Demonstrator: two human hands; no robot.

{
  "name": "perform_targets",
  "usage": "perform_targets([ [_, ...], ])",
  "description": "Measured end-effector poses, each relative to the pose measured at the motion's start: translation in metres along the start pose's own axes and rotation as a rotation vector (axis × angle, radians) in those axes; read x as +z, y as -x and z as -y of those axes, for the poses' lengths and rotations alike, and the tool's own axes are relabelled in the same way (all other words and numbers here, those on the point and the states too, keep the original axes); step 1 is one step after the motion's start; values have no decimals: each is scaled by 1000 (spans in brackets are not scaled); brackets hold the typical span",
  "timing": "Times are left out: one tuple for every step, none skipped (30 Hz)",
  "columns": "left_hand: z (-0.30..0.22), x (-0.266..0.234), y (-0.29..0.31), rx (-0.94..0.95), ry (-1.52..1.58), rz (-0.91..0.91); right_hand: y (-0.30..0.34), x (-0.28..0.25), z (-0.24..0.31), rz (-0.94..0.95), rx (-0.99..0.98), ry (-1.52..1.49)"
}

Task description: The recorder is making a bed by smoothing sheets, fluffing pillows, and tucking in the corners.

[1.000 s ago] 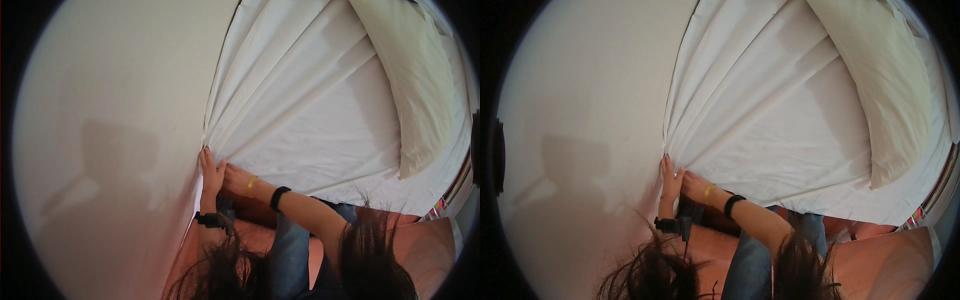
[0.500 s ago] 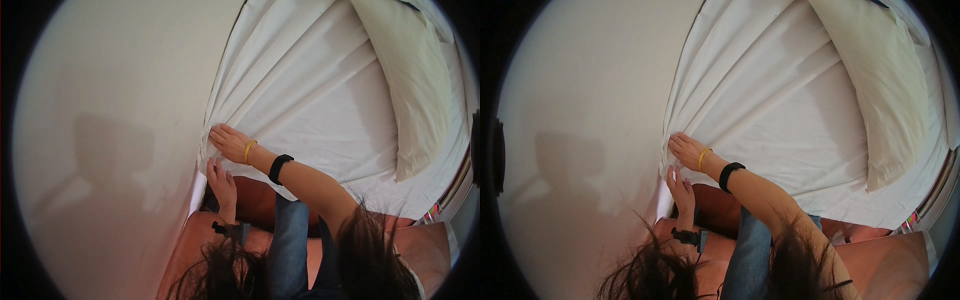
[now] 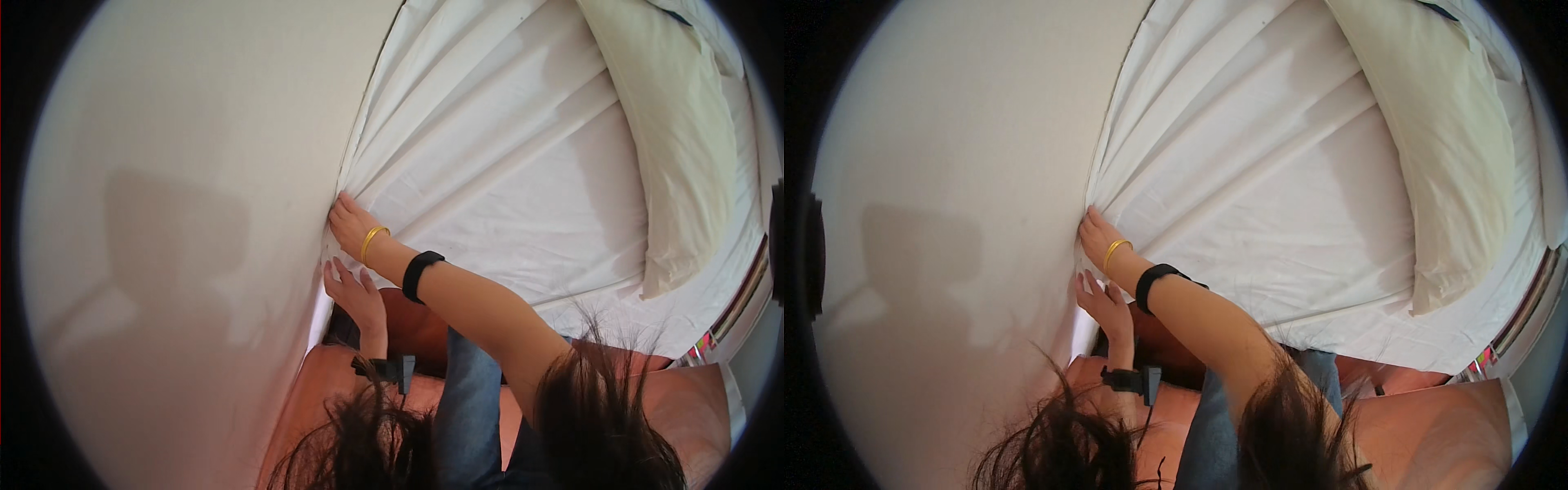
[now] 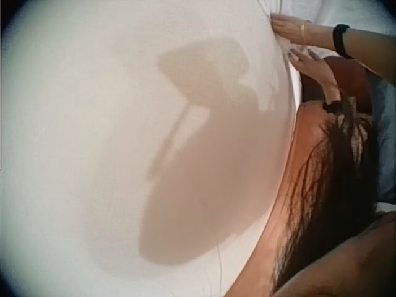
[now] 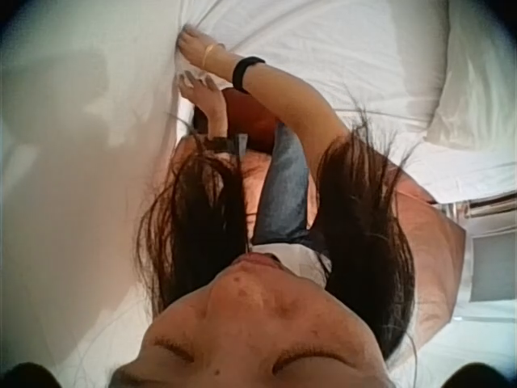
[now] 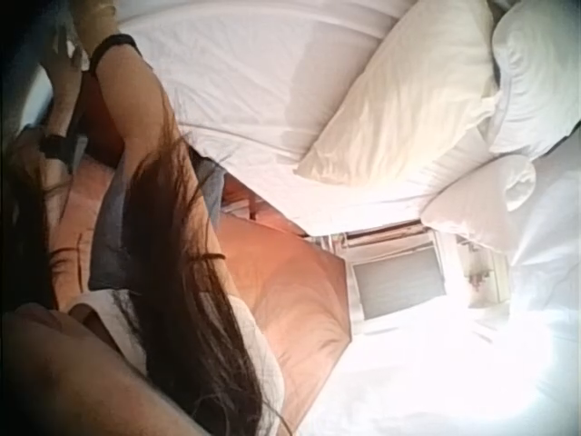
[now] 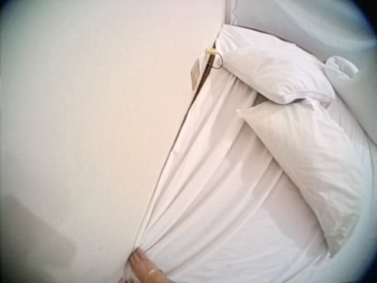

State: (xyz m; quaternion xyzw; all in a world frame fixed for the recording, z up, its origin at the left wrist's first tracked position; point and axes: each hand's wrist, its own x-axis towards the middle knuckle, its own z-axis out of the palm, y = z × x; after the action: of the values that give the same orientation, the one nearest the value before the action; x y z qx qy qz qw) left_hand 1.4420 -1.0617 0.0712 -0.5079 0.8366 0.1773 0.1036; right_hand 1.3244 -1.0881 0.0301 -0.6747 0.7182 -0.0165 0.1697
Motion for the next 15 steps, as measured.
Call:
perform_targets([
  [-7,0,5,39,33,36,-1,-3,0,86,14,-29],
  [-10,1,8,78,68,74,0,-5,-2,174,29,-57],
  [-7,1,8,79,63,72,1,-5,1,170,29,-61],
  [3,3,5,68,70,54,0,-4,6,59,77,-35],
  [13,5,2,58,80,37,-1,-2,10,-50,126,-8],
  [31,7,-4,62,114,-9,-4,-2,14,-61,121,-16],
  [33,10,-7,62,116,-9,-3,2,12,-88,123,-23],
  [35,13,-10,50,137,25,-1,6,10,-115,125,-30],
  [35,15,-11,38,157,66,1,5,8,-110,127,-31],
  [35,16,-11,38,157,71,2,4,6,-85,114,-25],
  [35,16,-11,38,177,66,4,2,4,-61,100,-20],
  [32,17,-12,42,201,63,7,4,1,-56,105,-16],
  [28,18,-13,46,206,68,11,6,-2,-76,87,-32],
  [24,18,-14,6,223,46,14,8,-4,-97,67,-49],
  [23,15,-15,-35,231,19,20,6,-4,-100,69,-52],
])
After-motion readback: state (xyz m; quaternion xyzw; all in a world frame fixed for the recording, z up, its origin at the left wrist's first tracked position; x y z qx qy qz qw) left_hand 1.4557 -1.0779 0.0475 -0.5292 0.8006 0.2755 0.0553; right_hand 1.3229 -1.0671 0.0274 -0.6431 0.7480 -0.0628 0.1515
